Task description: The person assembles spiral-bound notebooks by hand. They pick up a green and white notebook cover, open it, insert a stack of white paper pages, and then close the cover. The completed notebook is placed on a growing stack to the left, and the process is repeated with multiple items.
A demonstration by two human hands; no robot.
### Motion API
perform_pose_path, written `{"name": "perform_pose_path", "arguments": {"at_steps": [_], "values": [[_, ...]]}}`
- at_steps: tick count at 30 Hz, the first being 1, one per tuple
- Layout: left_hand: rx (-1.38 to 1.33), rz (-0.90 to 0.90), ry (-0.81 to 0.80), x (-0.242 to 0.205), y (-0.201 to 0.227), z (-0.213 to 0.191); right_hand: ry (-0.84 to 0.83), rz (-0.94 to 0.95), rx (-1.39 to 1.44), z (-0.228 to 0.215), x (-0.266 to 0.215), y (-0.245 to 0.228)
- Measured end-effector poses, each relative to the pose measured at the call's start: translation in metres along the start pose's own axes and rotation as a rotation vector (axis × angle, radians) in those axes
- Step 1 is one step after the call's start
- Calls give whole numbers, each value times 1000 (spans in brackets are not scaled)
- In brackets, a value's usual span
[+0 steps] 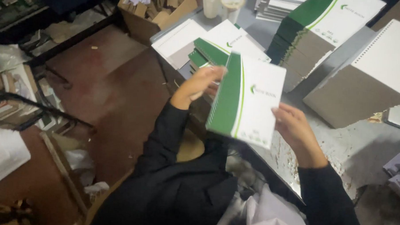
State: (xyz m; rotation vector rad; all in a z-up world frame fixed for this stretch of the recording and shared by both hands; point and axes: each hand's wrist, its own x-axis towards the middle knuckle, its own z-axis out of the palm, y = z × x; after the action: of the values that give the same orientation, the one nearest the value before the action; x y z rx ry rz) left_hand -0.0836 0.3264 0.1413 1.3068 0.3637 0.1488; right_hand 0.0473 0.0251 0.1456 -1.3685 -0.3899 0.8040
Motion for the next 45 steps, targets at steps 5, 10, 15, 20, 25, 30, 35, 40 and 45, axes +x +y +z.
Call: {"name": "perform_pose_path", "arguments": {"at_steps": [5, 10, 15, 20, 25, 30, 35, 40, 45], "values": [[-150, 213, 500, -14, 8, -58, 75, -113, 147, 59, 65, -21], [-188, 122, 463, -5, 4, -74, 190, -168, 273, 66, 184, 41], [-312, 99, 436, 10, 1, -61, 246, -121, 224, 97, 183, 40], [-209, 144, 554, 23, -11, -56, 229, -49, 153, 70, 214, 70], [-185, 143, 586, 29, -15, -58, 126, 25, 9, 117, 141, -27], [-206, 112, 569, 18, 2, -48, 98, 56, -145, 116, 111, -71], [-147, 95, 601, 17, 1, -49, 374, -492, -747, 64, 113, -59], [37, -45, 622, 2, 30, -41, 612, -1139, -1322, 14, 107, -106], [265, -90, 666, -14, 46, -30, 466, -1015, -1656, -44, 134, -103]]}}
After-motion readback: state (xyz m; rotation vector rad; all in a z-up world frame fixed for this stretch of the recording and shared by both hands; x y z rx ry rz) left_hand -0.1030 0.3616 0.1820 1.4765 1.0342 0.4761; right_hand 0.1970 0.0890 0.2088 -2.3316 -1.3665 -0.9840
